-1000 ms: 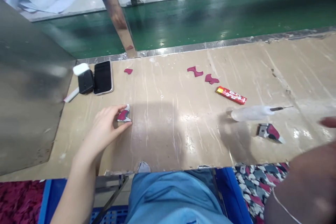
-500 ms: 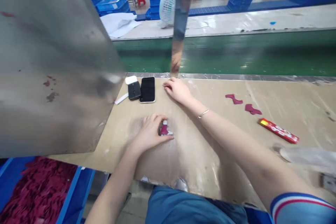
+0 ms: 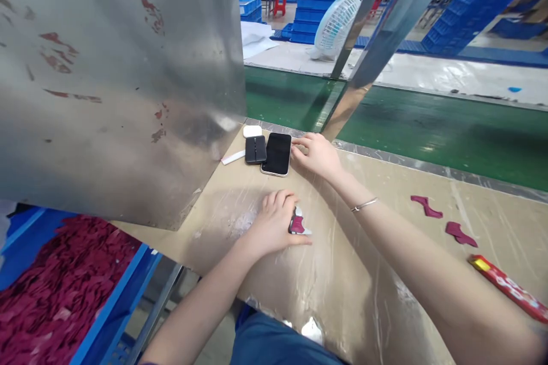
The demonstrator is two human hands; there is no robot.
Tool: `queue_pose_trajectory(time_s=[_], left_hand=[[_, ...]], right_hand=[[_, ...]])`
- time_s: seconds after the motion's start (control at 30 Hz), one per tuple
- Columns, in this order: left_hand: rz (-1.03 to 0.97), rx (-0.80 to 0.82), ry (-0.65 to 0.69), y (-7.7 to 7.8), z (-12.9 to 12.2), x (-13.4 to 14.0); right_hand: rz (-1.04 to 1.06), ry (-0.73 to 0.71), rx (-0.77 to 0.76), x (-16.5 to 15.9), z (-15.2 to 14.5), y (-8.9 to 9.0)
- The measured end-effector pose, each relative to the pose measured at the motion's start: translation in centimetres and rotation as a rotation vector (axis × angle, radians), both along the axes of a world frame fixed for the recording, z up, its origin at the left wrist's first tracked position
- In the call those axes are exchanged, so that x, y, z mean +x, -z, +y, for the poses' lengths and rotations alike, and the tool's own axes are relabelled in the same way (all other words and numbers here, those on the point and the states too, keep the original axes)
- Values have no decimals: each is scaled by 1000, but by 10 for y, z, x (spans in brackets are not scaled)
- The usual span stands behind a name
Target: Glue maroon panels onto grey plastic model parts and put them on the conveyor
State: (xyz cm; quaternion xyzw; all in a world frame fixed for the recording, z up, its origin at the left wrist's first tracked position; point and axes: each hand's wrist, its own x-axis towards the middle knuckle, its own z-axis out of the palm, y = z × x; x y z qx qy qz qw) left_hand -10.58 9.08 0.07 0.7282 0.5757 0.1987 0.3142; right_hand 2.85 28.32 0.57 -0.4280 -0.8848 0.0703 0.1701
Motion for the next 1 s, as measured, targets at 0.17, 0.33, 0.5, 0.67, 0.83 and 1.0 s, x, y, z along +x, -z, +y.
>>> queue_pose_trajectory(time_s=[0.17, 0.33, 0.5, 0.67, 0.83, 1.0], left_hand=[[-15, 19, 9, 4, 3, 0], [-30, -7, 27, 6, 5, -1], [-35, -63, 41, 0, 3, -9], [-37, -79, 35, -8, 1, -18], [-76, -55, -24, -10, 2, -19], [-212, -72, -136, -17, 0, -14]], right_hand=[[-40, -287, 3, -73, -20, -15], [-103, -476, -45, -144, -37, -14], [-39, -559, -172, -150, -40, -15], [287, -477, -296, -133, -61, -19], [768, -152, -441, -133, -63, -34], [1076, 38, -561, -67, -59, -75]])
